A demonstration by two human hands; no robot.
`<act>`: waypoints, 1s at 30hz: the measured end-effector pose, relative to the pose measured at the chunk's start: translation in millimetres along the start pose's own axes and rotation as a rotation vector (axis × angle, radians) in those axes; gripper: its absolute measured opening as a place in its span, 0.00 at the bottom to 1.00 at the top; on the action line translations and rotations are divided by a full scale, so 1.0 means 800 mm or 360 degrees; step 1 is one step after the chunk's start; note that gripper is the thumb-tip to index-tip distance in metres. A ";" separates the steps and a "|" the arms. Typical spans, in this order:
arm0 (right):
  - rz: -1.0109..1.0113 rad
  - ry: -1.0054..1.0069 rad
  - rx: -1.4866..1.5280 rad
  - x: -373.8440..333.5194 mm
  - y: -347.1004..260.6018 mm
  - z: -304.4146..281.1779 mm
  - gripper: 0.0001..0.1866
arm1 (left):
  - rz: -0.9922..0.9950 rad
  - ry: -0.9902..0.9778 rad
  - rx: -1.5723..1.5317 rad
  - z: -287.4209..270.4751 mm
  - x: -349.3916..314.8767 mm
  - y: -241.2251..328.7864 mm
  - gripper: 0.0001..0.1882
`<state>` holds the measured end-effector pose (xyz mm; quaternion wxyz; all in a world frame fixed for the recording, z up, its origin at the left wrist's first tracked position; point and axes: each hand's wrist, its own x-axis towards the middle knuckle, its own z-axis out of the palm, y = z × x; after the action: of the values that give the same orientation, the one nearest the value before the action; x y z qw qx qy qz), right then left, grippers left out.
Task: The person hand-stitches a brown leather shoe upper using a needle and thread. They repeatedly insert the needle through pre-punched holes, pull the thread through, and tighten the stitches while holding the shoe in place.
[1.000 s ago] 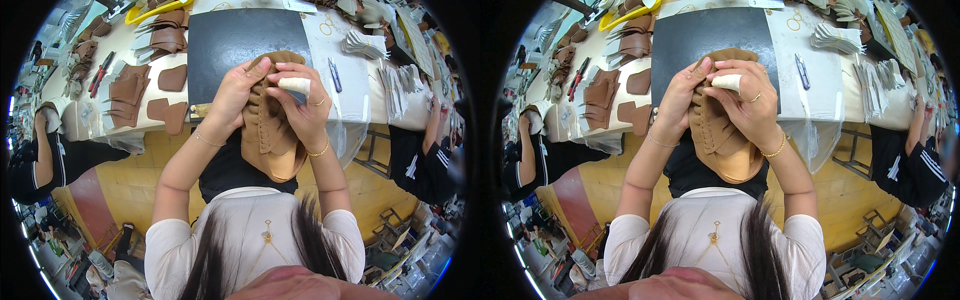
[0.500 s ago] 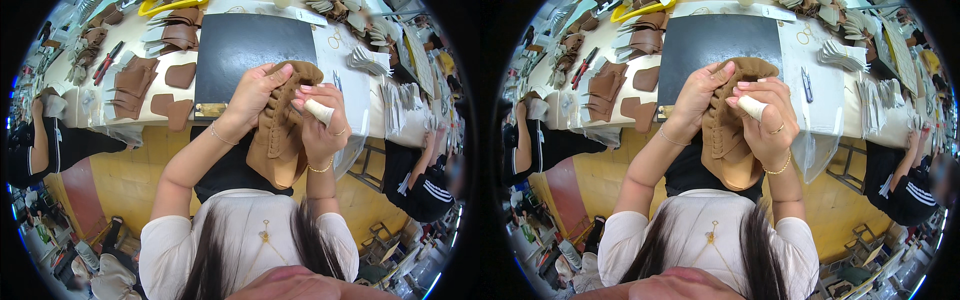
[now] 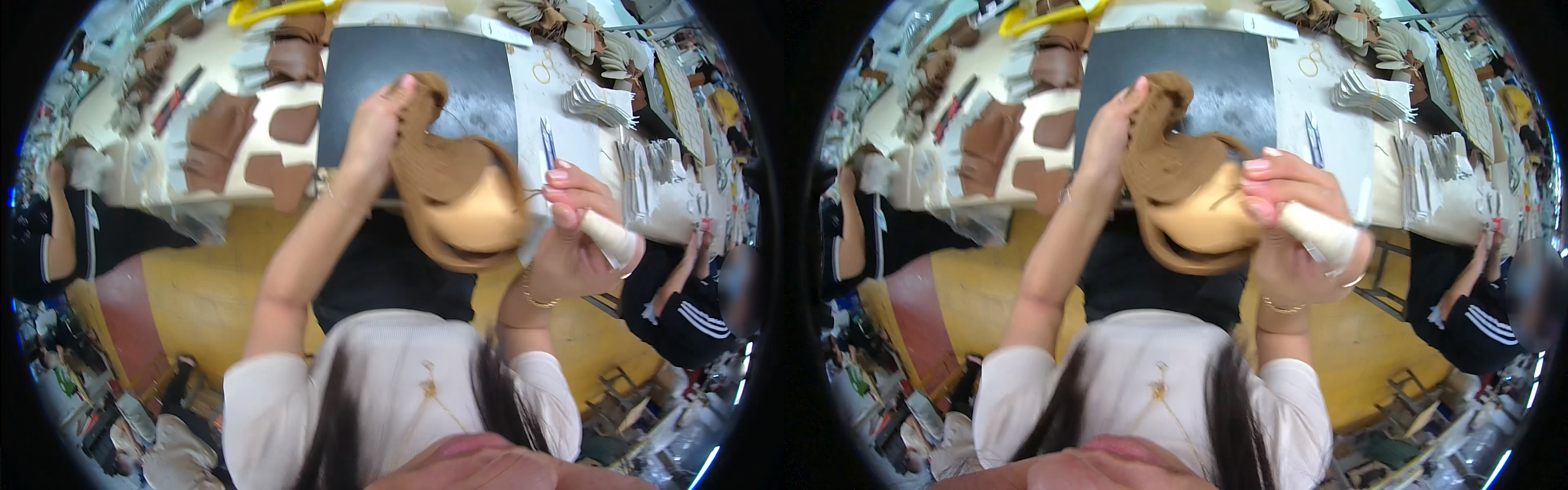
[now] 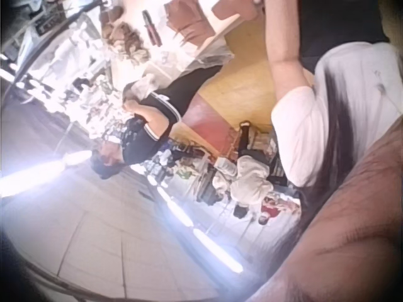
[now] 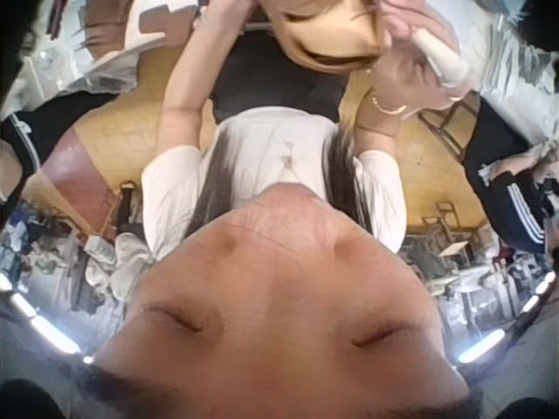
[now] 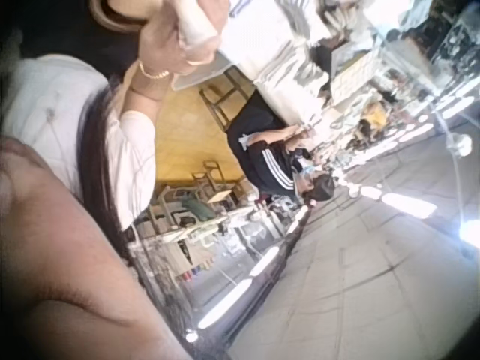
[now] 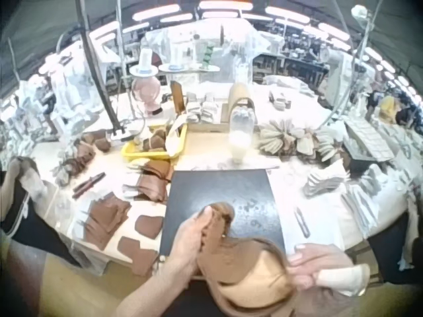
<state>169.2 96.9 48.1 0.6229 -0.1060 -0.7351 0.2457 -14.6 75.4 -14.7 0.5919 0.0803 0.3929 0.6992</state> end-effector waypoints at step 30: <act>0.0708 -0.0881 -0.0462 -0.025 0.028 0.030 0.05 | 0.0051 -0.0292 0.0104 -0.020 -0.017 0.003 0.22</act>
<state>146.6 101.3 17.6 0.3107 -0.2798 -0.8617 0.2875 -21.8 56.5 -19.1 0.6112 0.1696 0.3582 0.6851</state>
